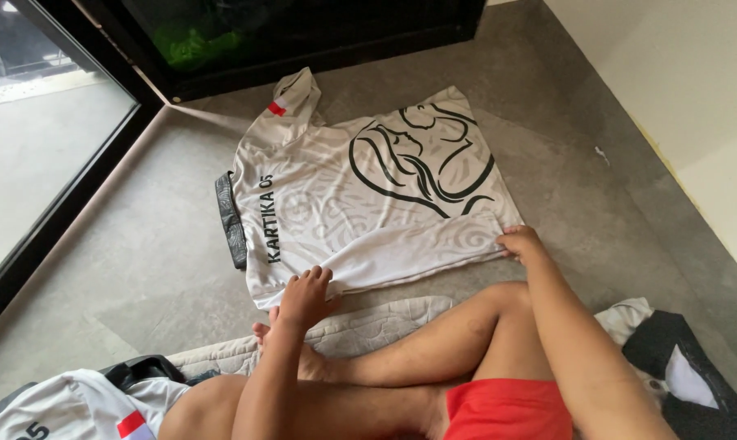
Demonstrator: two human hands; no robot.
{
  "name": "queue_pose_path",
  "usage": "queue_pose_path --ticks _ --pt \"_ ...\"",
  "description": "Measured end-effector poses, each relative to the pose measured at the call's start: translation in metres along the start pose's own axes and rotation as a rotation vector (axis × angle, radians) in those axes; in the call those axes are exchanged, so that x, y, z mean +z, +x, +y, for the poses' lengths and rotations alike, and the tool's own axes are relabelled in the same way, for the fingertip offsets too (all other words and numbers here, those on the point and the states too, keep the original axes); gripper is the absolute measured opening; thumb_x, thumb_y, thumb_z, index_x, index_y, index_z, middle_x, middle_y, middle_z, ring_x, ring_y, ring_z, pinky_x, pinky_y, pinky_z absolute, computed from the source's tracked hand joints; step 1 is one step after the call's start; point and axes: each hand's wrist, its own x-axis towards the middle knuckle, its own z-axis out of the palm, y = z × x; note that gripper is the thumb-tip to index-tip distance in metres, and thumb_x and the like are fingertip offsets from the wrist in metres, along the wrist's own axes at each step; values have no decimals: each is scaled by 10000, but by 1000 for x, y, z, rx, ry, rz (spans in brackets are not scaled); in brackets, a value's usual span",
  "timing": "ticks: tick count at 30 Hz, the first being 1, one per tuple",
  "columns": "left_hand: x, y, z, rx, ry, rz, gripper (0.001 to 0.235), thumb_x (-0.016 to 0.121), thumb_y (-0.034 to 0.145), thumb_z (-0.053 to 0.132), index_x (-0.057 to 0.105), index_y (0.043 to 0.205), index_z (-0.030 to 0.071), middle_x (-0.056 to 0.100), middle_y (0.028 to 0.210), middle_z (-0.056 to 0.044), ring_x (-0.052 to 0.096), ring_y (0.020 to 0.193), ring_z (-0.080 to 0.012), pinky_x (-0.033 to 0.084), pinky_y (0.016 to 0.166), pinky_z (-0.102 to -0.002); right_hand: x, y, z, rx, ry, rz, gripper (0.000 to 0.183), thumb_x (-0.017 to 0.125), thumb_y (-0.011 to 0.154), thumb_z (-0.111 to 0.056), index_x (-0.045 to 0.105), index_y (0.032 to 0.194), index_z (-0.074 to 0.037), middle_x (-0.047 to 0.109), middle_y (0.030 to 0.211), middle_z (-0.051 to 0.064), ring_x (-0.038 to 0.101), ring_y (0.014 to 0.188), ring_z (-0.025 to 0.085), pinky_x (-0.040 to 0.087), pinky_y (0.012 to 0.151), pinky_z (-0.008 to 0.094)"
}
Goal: The person sits on the floor and folds a white t-shirt with a graphic print. They smooth the fabric, fold the sides inward, and then fold the bottom up to create a neat rectangular bundle.
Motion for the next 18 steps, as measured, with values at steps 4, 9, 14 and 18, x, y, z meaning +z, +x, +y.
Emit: queue_pose_path --ticks 4,9,14,18 --pt "17 1 -3 51 17 3 403 582 733 507 514 919 156 553 822 -29 625 790 -242 475 685 -396 -5 -2 0 12 9 36 357 664 721 -84 647 1071 -12 675 879 180 654 619 283 472 616 388" --pt "24 3 0 94 39 46 400 586 718 494 503 903 149 541 808 -44 623 757 -261 476 664 -412 -3 30 17 13 -103 147 288 671 717 -175 696 998 -122 681 761 94 663 626 255 492 587 364" --pt "27 5 4 144 85 98 347 556 736 461 493 892 157 509 789 -31 614 722 -253 472 627 -400 -14 -11 -17 -63 -125 164 364 692 683 -243 673 1027 -124 669 748 109 652 630 258 515 546 391" --pt "37 6 0 188 121 48 352 556 736 414 481 970 162 508 839 -33 600 748 -257 469 643 -396 -6 -29 -28 -125 -302 -58 339 683 684 -242 693 993 -102 687 894 142 668 772 277 522 628 368"
